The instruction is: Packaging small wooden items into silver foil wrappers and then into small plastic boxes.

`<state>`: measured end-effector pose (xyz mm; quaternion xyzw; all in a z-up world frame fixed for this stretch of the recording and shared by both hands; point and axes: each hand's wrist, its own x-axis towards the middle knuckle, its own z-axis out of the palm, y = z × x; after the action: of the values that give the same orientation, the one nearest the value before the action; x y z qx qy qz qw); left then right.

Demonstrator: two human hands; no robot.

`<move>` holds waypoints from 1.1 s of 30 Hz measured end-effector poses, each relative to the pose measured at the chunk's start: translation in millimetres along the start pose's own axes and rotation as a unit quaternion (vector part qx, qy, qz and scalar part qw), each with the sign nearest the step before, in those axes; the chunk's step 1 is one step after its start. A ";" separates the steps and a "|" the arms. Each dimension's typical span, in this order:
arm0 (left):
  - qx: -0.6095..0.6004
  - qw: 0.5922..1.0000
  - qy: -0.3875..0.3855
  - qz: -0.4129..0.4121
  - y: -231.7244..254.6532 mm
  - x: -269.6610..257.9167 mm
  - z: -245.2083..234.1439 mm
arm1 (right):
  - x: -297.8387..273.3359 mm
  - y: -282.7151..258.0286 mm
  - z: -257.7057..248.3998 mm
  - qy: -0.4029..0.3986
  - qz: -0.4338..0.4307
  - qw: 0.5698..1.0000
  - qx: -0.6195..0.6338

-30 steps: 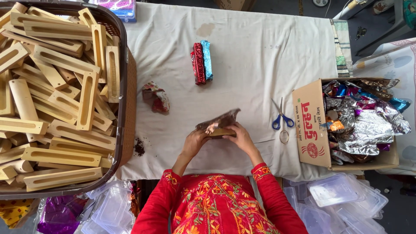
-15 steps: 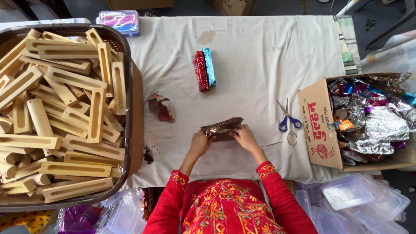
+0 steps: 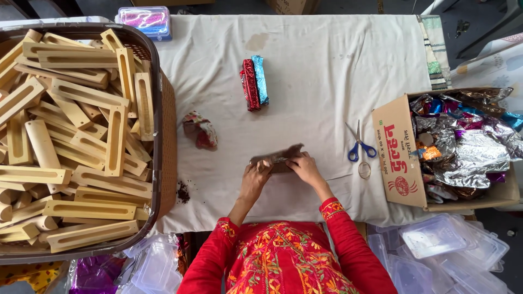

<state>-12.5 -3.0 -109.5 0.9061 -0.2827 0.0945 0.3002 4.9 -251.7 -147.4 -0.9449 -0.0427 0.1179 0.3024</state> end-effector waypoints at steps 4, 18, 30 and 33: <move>-0.041 0.998 0.037 0.012 1.9 7.9 -10.6 | -9.0 -21.4 3.8 0.096 -0.053 0.990 -0.093; -0.027 0.999 0.017 0.023 -2.1 -0.4 -4.0 | -33.7 -52.4 -18.1 0.156 -0.176 0.968 -0.088; 0.055 0.998 0.004 0.011 -9.3 14.3 2.6 | -19.1 -53.2 -24.8 0.111 -0.148 0.971 -0.150; 0.054 0.998 -0.042 -0.010 -15.7 15.9 8.4 | -13.3 -53.3 -26.0 0.110 -0.149 0.972 -0.146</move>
<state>9.5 -4.9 -118.5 0.9270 -0.2803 0.0689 0.2395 -2.0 -225.0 -93.2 -0.9690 -0.1660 -0.0408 0.1785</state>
